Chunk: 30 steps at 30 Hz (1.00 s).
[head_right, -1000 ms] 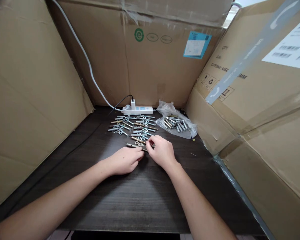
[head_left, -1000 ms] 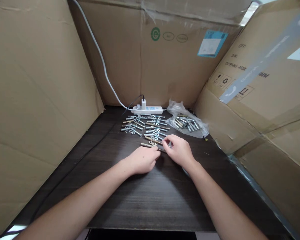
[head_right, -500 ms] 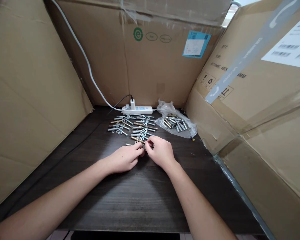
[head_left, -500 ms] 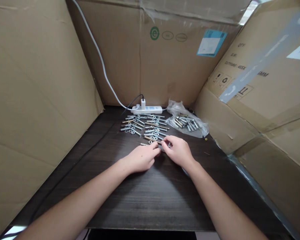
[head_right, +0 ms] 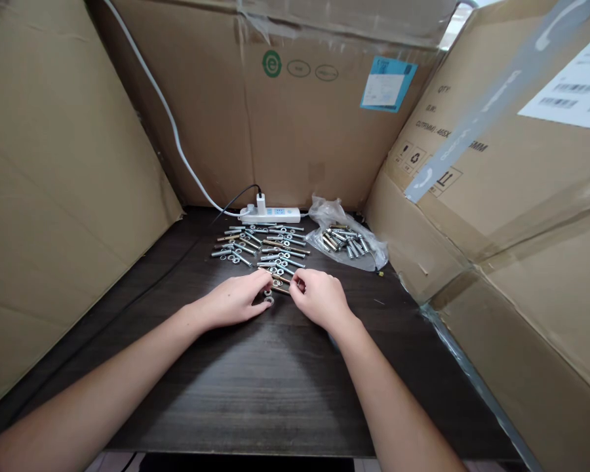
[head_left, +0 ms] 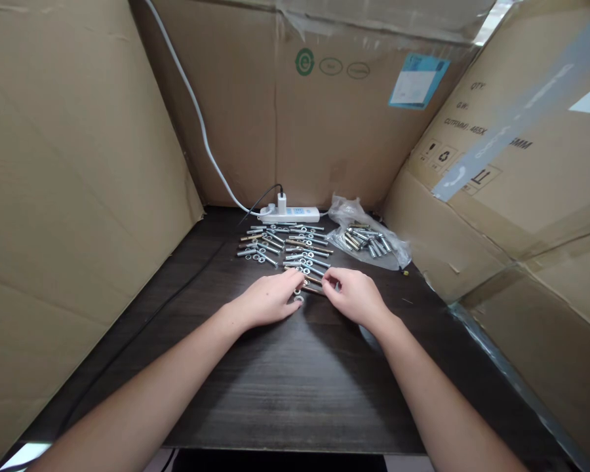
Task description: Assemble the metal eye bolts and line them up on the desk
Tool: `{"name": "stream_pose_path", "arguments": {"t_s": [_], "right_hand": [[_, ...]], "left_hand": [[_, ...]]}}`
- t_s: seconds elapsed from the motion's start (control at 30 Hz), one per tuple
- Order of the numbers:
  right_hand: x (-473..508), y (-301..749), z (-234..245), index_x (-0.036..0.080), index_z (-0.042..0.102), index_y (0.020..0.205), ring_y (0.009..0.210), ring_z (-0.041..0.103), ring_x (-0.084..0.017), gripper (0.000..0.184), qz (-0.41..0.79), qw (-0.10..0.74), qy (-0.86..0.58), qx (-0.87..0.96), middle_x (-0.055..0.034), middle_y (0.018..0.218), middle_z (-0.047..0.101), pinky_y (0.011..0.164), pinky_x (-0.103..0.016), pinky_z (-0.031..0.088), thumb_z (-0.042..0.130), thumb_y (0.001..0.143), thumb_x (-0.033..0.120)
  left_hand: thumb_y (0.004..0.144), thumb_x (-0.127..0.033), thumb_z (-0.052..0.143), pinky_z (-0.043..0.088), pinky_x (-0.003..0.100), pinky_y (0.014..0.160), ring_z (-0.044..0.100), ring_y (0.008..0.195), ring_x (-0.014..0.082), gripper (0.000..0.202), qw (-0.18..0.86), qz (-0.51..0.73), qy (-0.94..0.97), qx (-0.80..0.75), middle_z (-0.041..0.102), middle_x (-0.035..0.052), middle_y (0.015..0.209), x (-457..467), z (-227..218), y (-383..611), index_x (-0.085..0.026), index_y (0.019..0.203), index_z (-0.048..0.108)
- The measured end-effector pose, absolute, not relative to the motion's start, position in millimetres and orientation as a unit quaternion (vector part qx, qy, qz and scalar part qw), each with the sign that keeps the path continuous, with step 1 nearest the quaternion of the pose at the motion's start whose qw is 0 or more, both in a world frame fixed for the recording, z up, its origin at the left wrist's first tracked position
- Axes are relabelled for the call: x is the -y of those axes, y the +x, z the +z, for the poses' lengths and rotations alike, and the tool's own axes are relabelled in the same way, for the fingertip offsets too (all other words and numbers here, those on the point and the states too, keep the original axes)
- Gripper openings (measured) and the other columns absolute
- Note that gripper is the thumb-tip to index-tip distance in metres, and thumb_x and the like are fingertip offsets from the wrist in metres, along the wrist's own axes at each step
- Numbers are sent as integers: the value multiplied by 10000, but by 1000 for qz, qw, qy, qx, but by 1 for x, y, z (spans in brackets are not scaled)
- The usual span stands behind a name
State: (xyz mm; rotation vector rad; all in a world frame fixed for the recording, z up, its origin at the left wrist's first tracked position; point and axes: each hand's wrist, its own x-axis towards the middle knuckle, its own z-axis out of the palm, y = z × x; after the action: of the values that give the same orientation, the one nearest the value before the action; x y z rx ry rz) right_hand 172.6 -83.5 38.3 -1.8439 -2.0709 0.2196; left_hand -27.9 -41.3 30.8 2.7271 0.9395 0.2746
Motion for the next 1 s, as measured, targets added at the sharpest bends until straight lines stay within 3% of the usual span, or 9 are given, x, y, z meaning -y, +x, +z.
{"name": "stream_pose_path", "arguments": {"t_s": [0.13,0.3,0.57,0.83,1.0], "right_hand": [[84,173,38,230,633,754,613,536,-119,154,78,177,-654,731,27,698,653,550,-228,257,495,809,271],[84,173,40,224,625,731,603,528,-115,156,76,181,-653,731,27,696,649,544,-228,253,497,806,270],[83,173,41,241,639,765,636,544,-120,161,77,183,-656,728,36,725,661,559,-230,265,484,802,260],[86,176,44,252,645,798,632,563,-147,148,92,54,-679,727,13,709,658,547,-247,262,517,757,313],[85,176,43,258,643,831,680,585,-161,155,88,21,-680,727,4,758,669,565,-251,283,515,777,326]], "left_hand": [[837,-353,506,339,243,556,551,678,147,163,102,74,922,-367,593,-2,816,41,30,-24,-199,797,471],[862,-383,452,326,249,550,560,650,152,237,93,50,915,-389,617,7,751,42,32,-23,-190,731,498],[799,-405,520,366,262,552,604,706,185,211,85,42,917,-388,644,11,846,43,41,-31,-209,876,496],[847,-472,479,339,255,527,612,700,177,275,61,41,915,-396,655,8,832,36,31,-24,-205,782,495],[867,-441,452,341,257,531,619,712,180,253,36,40,915,-400,664,11,840,36,30,-19,-209,793,520]]}}
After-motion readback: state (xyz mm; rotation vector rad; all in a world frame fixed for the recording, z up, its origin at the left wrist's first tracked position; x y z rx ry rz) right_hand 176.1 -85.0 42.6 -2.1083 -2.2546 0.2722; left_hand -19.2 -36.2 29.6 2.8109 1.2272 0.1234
